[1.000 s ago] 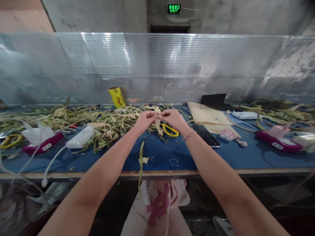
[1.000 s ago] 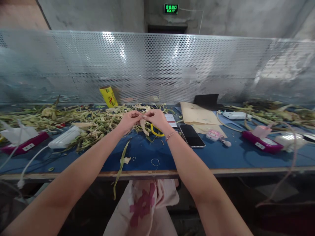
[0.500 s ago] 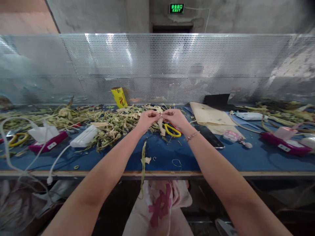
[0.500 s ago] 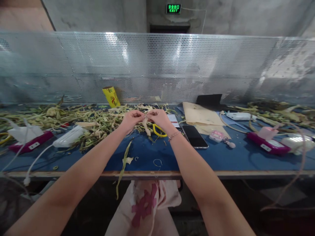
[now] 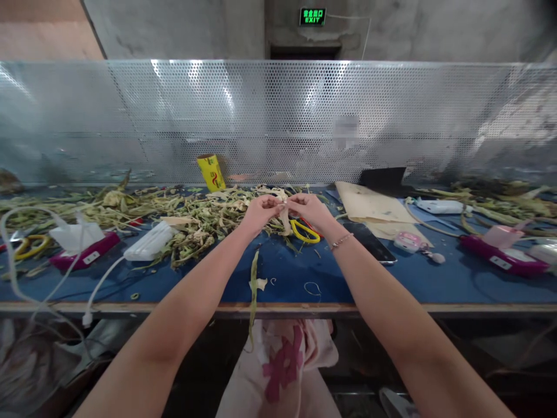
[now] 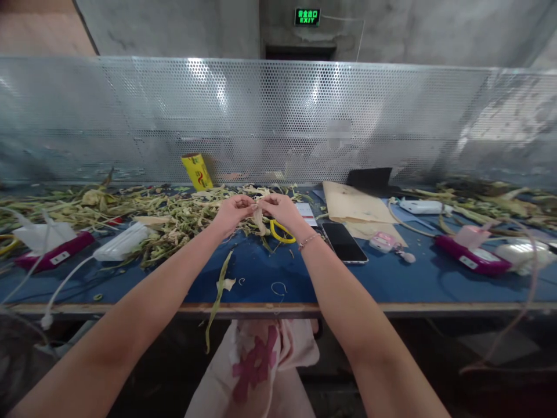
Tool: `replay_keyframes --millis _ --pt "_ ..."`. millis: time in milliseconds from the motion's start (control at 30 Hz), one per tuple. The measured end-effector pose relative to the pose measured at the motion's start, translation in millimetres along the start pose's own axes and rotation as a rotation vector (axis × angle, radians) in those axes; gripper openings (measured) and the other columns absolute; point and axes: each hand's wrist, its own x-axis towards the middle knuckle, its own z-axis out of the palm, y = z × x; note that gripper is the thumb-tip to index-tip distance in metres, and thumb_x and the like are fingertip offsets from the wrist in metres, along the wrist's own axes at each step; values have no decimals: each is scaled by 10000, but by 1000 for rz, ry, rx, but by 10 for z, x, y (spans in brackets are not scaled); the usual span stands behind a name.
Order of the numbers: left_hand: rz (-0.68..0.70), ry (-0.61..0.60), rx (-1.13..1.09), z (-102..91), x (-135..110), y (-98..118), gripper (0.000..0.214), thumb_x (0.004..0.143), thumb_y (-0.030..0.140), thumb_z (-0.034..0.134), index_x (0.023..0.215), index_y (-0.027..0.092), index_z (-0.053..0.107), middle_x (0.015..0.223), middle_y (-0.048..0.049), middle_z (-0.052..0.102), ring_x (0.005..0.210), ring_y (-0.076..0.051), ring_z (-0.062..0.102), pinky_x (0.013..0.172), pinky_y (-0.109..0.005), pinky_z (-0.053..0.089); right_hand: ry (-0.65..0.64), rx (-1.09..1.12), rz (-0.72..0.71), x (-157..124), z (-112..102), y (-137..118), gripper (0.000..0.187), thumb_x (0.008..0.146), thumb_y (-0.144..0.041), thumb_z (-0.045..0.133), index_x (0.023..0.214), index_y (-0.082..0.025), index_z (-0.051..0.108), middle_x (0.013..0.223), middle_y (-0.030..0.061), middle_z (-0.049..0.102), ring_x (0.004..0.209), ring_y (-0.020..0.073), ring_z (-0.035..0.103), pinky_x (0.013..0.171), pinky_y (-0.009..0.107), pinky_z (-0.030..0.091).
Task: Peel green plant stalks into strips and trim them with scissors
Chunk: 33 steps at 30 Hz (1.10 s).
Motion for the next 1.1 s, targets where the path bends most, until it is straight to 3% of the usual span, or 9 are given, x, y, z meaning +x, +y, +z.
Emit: replay_keyframes --millis 133,300,533,900,1100 --pt "29 7 -6 -3 13 -20 304 500 295 738 668 121 554 574 21 570 548 -74 535 616 -259 476 -2 -29 24 6 15 5 310 645 -466 605 522 -186 553 531 3 569 544 114 540 587 263 473" --pt "-33 13 -46 20 -25 6 294 503 283 735 674 129 552 593 26 568 555 -76 546 617 -261 490 29 16 14 -14 12 -31 264 529 -414 705 555 -176 593 543 -9 571 533 100 525 602 263 470" --pt "-114 1 -85 39 -48 34 269 533 277 728 655 130 538 582 19 572 558 -85 565 649 -285 505 63 -40 -76 12 -28 3 243 494 -351 723 612 -160 629 622 13 614 593 111 548 662 285 466" --pt "-133 24 -100 21 -36 39 268 531 220 734 695 124 546 596 22 587 579 -79 574 662 -264 491 73 -192 -107 -2 -3 0 232 614 -318 648 762 -139 643 728 45 652 676 128 589 701 289 480" --pt "-105 -29 -61 41 -51 51 289 529 279 741 668 121 543 592 14 590 604 -94 590 675 -273 489 65 -192 -58 -2 16 -15 151 626 -279 632 694 -145 633 657 24 636 625 121 584 662 278 492"
